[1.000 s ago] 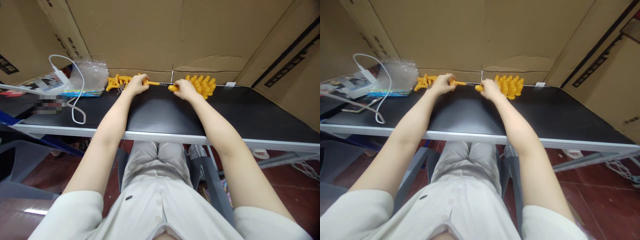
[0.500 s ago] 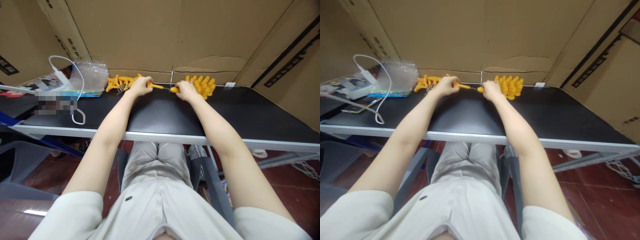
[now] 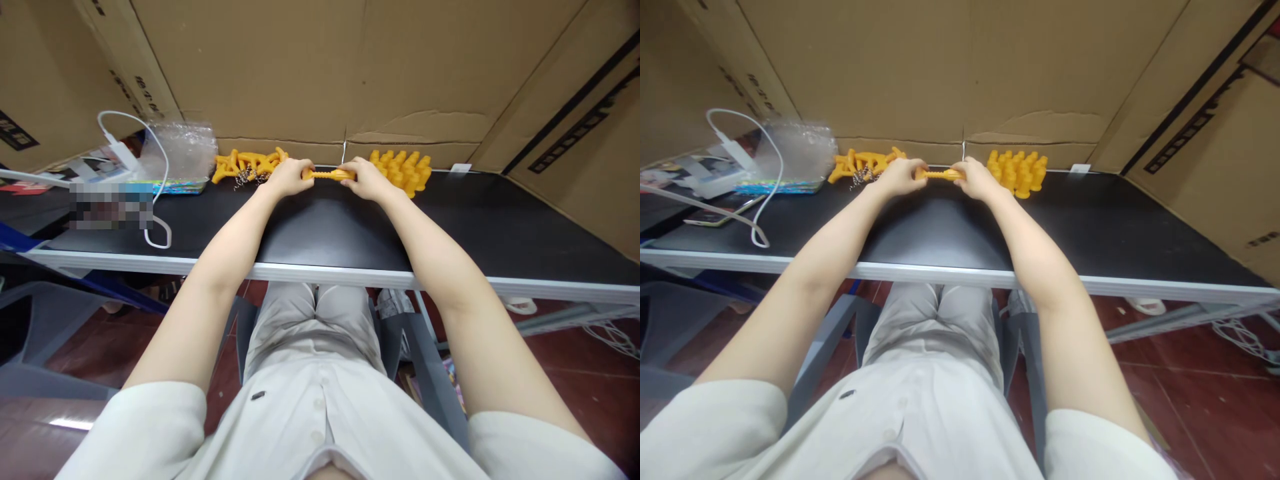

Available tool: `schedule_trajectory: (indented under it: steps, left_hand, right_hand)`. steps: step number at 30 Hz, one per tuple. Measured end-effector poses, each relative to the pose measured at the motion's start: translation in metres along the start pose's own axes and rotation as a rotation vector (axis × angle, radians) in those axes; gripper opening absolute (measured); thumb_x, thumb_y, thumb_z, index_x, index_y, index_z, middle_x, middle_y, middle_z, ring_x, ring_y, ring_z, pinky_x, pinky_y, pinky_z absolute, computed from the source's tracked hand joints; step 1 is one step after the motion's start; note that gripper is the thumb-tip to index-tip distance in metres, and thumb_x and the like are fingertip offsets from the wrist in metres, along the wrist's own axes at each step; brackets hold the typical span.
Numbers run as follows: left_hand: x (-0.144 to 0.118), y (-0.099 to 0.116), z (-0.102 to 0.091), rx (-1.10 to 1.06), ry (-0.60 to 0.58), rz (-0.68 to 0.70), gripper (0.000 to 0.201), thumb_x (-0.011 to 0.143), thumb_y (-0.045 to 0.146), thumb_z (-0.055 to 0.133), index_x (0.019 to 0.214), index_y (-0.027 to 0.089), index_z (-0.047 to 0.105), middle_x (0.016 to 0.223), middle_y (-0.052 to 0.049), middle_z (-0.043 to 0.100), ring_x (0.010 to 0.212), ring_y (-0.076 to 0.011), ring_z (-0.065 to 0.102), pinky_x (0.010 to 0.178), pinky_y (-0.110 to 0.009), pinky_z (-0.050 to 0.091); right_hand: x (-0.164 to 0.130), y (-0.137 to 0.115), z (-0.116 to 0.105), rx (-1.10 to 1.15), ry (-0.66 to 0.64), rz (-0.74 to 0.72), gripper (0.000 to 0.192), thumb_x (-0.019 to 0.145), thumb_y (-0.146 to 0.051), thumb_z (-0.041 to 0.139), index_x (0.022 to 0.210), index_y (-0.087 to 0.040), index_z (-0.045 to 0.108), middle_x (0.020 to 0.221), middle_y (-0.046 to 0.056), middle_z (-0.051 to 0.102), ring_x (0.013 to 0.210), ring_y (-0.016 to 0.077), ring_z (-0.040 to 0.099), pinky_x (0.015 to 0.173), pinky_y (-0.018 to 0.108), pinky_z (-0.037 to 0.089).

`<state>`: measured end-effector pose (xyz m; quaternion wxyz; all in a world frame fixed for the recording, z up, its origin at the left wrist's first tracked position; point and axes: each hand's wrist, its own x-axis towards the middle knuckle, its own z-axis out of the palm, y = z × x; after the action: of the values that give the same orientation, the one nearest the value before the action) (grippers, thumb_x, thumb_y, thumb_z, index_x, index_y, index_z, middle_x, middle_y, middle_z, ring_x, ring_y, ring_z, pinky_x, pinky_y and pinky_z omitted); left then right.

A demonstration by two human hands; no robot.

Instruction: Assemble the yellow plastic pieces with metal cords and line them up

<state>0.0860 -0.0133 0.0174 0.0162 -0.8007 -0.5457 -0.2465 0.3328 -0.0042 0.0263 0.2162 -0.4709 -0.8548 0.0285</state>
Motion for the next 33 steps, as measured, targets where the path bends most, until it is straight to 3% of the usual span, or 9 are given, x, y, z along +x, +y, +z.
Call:
schedule_trajectory:
  steps: [5, 10, 15, 21, 25, 29, 31, 33]
  left_hand:
    - [0.002, -0.004, 0.002, 0.023, -0.003, 0.000, 0.043, 0.089, 0.029, 0.065, 0.129, 0.018, 0.079, 0.107, -0.012, 0.079, 0.106, -0.0316, 0.071, 0.099, -0.041, 0.056]
    - [0.003, -0.009, 0.003, 0.006, 0.024, 0.000, 0.041, 0.089, 0.029, 0.066, 0.127, 0.019, 0.078, 0.104, -0.011, 0.077, 0.105, -0.0311, 0.071, 0.098, -0.041, 0.055]
    - [0.002, -0.010, 0.003, 0.011, 0.055, 0.018, 0.041, 0.089, 0.026, 0.064, 0.127, 0.019, 0.076, 0.108, -0.012, 0.078, 0.105, -0.0300, 0.070, 0.099, -0.041, 0.054]
    - [0.002, -0.006, 0.003, 0.005, 0.074, 0.056, 0.039, 0.087, 0.024, 0.065, 0.124, 0.019, 0.076, 0.109, -0.012, 0.078, 0.107, -0.0306, 0.070, 0.100, -0.042, 0.054]
    - [0.001, -0.002, 0.002, 0.024, 0.060, 0.025, 0.039, 0.088, 0.023, 0.065, 0.125, 0.017, 0.075, 0.110, -0.013, 0.078, 0.107, -0.0310, 0.071, 0.099, -0.041, 0.054]
    - [0.001, -0.002, 0.001, 0.031, 0.054, -0.019, 0.039, 0.089, 0.024, 0.065, 0.126, 0.016, 0.075, 0.112, -0.014, 0.078, 0.108, -0.0321, 0.071, 0.098, -0.041, 0.054]
    - [0.001, -0.002, 0.001, 0.017, 0.066, -0.017, 0.038, 0.089, 0.024, 0.065, 0.125, 0.018, 0.075, 0.112, -0.013, 0.078, 0.109, -0.0319, 0.071, 0.099, -0.041, 0.053]
    - [0.001, -0.001, 0.001, 0.004, 0.079, -0.010, 0.038, 0.089, 0.024, 0.065, 0.125, 0.020, 0.075, 0.112, -0.012, 0.078, 0.110, -0.0312, 0.071, 0.100, -0.040, 0.053]
  right_hand:
    - [0.002, 0.008, -0.003, 0.192, 0.052, 0.128, 0.056, 0.090, -0.020, 0.084, 0.143, -0.013, 0.068, 0.142, 0.018, 0.071, 0.122, 0.0290, 0.072, 0.112, 0.044, 0.059]
    - [-0.004, 0.005, -0.015, 0.519, 0.040, 0.272, 0.042, 0.076, -0.016, 0.095, 0.105, -0.021, 0.065, 0.116, 0.008, 0.076, 0.099, 0.0212, 0.076, 0.095, 0.036, 0.066]
    - [-0.014, -0.011, -0.028, 0.813, -0.012, 0.372, 0.024, 0.097, -0.024, 0.085, 0.088, -0.020, 0.064, 0.084, 0.005, 0.075, 0.076, 0.0141, 0.074, 0.075, 0.024, 0.062]
    - [-0.012, -0.016, -0.025, 0.870, -0.105, 0.542, 0.054, 0.107, -0.064, 0.066, 0.079, -0.019, 0.060, 0.058, 0.005, 0.065, 0.045, 0.0130, 0.060, 0.050, 0.021, 0.051]
    - [-0.012, -0.015, -0.026, 0.851, -0.187, 0.564, 0.054, 0.109, -0.068, 0.061, 0.089, -0.018, 0.063, 0.064, 0.007, 0.070, 0.046, 0.0145, 0.061, 0.046, 0.023, 0.048]
    - [-0.017, -0.012, -0.030, 0.894, -0.161, 0.454, 0.027, 0.103, -0.037, 0.083, 0.104, -0.019, 0.063, 0.081, 0.003, 0.077, 0.057, 0.0122, 0.068, 0.055, 0.021, 0.052]
    - [-0.018, -0.010, -0.031, 0.893, -0.138, 0.436, 0.027, 0.101, -0.032, 0.085, 0.101, -0.019, 0.062, 0.079, 0.002, 0.077, 0.058, 0.0109, 0.068, 0.057, 0.020, 0.051]
    - [-0.017, -0.009, -0.029, 0.895, -0.141, 0.439, 0.035, 0.102, -0.043, 0.084, 0.092, -0.018, 0.061, 0.073, 0.004, 0.075, 0.056, 0.0110, 0.066, 0.056, 0.020, 0.050]
